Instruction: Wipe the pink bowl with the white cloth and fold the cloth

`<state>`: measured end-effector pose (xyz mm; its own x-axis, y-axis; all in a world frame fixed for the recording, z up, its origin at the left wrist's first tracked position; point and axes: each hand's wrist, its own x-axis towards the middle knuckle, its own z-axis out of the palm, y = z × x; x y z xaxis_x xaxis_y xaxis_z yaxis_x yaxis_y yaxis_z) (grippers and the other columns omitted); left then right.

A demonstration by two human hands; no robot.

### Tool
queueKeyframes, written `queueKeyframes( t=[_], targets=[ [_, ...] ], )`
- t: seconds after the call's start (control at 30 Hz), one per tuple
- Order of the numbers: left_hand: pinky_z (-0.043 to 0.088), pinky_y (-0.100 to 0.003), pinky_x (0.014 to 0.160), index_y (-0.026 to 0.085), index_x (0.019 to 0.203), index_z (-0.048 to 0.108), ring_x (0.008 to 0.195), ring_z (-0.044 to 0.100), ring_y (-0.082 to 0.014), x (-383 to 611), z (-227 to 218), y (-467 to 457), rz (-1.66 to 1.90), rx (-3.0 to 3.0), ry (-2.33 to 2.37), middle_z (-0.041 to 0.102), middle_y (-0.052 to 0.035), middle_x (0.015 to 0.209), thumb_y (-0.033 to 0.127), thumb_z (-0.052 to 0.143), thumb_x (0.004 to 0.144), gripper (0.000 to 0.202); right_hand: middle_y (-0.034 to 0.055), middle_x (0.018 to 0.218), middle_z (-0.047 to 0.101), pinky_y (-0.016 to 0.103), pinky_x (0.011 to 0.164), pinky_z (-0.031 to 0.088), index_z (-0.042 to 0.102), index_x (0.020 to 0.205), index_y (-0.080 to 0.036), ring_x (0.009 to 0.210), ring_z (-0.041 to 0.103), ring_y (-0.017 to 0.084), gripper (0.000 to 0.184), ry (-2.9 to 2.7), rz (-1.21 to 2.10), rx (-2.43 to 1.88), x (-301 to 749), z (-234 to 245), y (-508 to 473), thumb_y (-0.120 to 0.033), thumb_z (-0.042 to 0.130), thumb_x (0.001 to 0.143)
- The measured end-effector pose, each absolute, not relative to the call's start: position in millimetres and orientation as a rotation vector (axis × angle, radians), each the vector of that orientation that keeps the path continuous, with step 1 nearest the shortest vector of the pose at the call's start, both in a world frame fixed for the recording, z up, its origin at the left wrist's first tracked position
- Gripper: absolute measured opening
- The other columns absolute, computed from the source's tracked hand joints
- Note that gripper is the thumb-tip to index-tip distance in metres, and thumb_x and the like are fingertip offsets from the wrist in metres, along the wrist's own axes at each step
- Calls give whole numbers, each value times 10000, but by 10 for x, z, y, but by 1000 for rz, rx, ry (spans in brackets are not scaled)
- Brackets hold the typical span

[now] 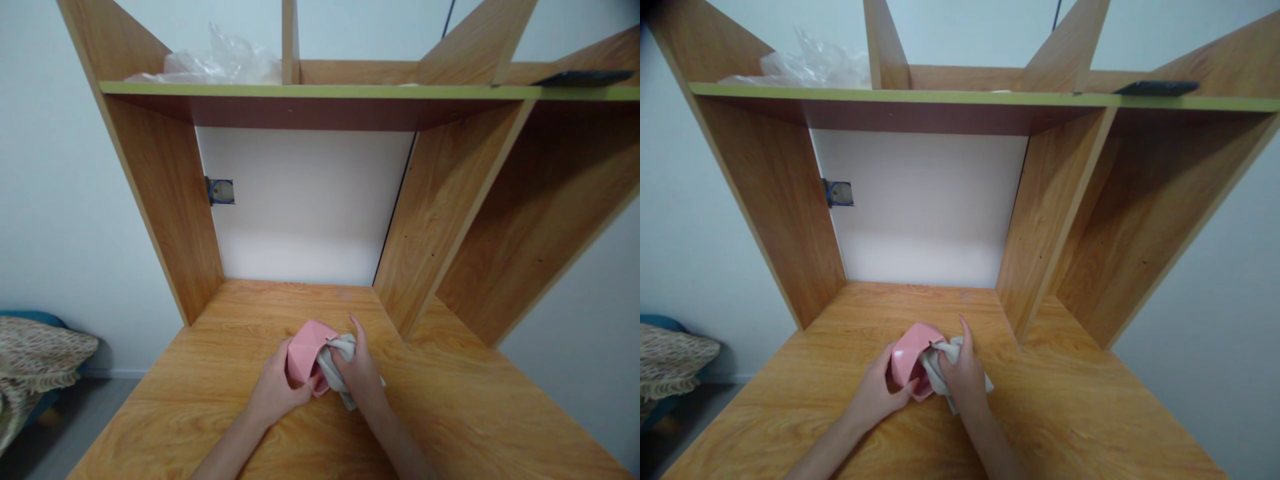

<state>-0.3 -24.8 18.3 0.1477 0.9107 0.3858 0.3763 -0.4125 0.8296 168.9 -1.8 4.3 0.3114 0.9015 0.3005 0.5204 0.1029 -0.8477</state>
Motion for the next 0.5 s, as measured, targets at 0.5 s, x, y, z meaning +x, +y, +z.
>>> queueKeyframes(
  t=[0.5],
  targets=[
    [440,-366,906,178,1193,471,1049,565,-256,-25,163,-207,1211,1843,1190,603,-108,1152,363,629,697,553,12,830,644,278,704,469,293,1379,-177,726,621,178,667,-1396,663,-1433,1672,-28,-32,-223,438,730]
  ],
)
